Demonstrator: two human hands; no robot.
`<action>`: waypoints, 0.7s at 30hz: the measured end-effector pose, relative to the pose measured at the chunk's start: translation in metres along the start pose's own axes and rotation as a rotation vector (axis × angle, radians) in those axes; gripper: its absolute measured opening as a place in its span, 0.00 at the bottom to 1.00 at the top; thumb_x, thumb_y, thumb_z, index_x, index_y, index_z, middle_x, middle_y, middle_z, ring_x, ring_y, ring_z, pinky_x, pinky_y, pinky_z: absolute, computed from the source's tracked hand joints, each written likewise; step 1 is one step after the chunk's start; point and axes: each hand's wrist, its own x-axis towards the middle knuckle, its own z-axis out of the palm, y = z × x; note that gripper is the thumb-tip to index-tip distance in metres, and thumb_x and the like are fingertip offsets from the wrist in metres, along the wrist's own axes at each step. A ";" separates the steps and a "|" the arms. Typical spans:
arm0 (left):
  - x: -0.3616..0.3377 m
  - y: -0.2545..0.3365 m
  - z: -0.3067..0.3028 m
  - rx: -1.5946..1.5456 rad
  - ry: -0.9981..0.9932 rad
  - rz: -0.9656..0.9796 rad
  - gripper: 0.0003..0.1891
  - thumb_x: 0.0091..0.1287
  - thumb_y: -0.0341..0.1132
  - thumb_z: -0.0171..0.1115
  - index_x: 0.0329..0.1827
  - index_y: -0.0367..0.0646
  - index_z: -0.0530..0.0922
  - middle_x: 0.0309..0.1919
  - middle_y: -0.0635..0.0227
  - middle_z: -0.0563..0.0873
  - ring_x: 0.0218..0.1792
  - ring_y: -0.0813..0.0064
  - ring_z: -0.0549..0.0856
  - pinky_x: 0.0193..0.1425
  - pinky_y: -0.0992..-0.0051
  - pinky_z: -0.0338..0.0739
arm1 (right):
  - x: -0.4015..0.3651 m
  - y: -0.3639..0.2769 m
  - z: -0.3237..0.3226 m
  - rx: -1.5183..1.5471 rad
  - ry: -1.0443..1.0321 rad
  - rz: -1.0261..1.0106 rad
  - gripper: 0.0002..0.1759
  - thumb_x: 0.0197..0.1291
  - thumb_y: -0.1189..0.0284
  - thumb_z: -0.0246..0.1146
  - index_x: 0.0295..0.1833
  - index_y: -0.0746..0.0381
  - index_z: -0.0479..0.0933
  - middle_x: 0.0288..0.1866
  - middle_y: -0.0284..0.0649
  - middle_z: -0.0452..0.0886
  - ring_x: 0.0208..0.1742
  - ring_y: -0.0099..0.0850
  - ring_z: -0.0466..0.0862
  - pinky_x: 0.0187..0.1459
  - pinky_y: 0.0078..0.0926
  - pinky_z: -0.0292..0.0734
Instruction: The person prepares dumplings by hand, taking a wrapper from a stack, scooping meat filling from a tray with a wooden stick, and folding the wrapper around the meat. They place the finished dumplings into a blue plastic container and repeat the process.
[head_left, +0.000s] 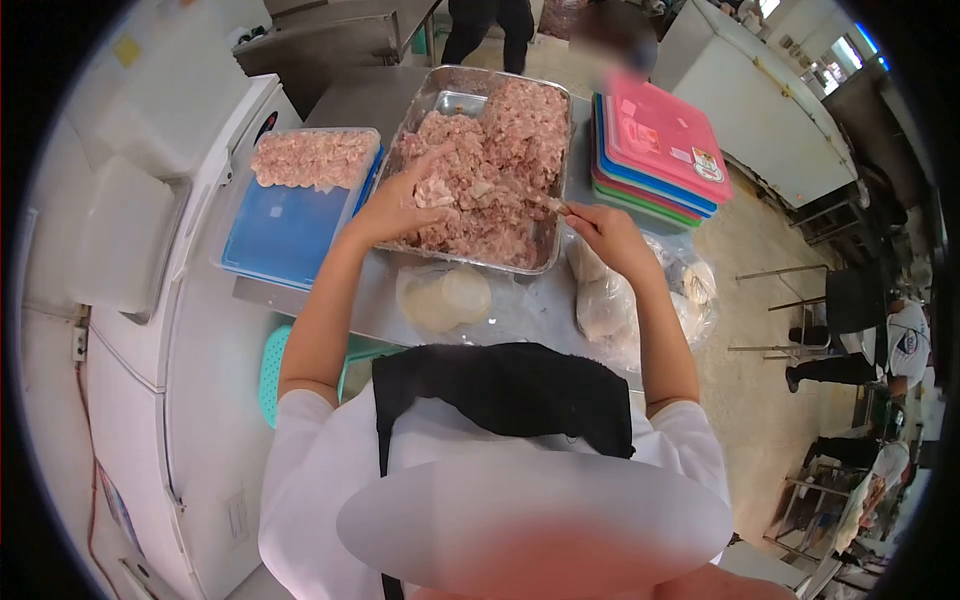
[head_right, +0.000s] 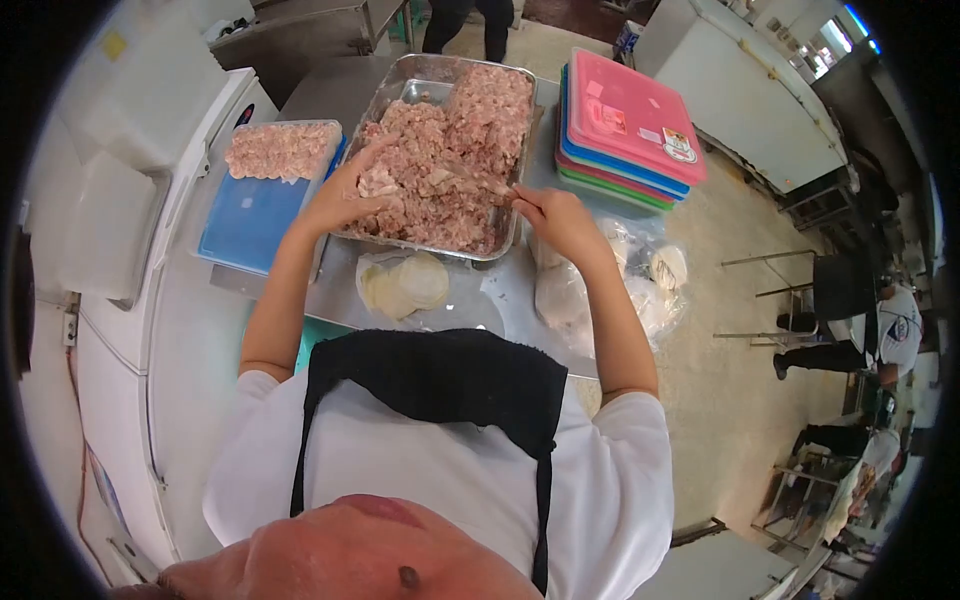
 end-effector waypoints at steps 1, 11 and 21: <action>0.004 0.011 -0.004 -0.014 -0.066 0.004 0.32 0.55 0.42 0.71 0.65 0.48 0.73 0.60 0.54 0.78 0.62 0.59 0.77 0.65 0.66 0.69 | -0.004 -0.014 -0.007 0.120 -0.013 -0.035 0.19 0.67 0.63 0.59 0.57 0.62 0.79 0.45 0.48 0.85 0.45 0.38 0.84 0.49 0.30 0.76; -0.009 -0.020 -0.019 -0.104 -0.214 -0.002 0.21 0.54 0.39 0.72 0.49 0.41 0.79 0.44 0.62 0.83 0.46 0.68 0.81 0.52 0.73 0.75 | -0.016 -0.121 0.003 -0.278 0.280 -0.238 0.13 0.63 0.62 0.61 0.50 0.54 0.81 0.36 0.40 0.81 0.35 0.44 0.83 0.34 0.40 0.78; -0.065 -0.008 -0.105 -0.005 -0.096 -0.063 0.25 0.53 0.35 0.76 0.53 0.37 0.78 0.43 0.63 0.84 0.42 0.76 0.82 0.51 0.75 0.76 | 0.003 -0.200 0.022 -0.047 0.190 -0.244 0.14 0.63 0.66 0.62 0.50 0.60 0.81 0.40 0.46 0.83 0.39 0.46 0.82 0.41 0.36 0.77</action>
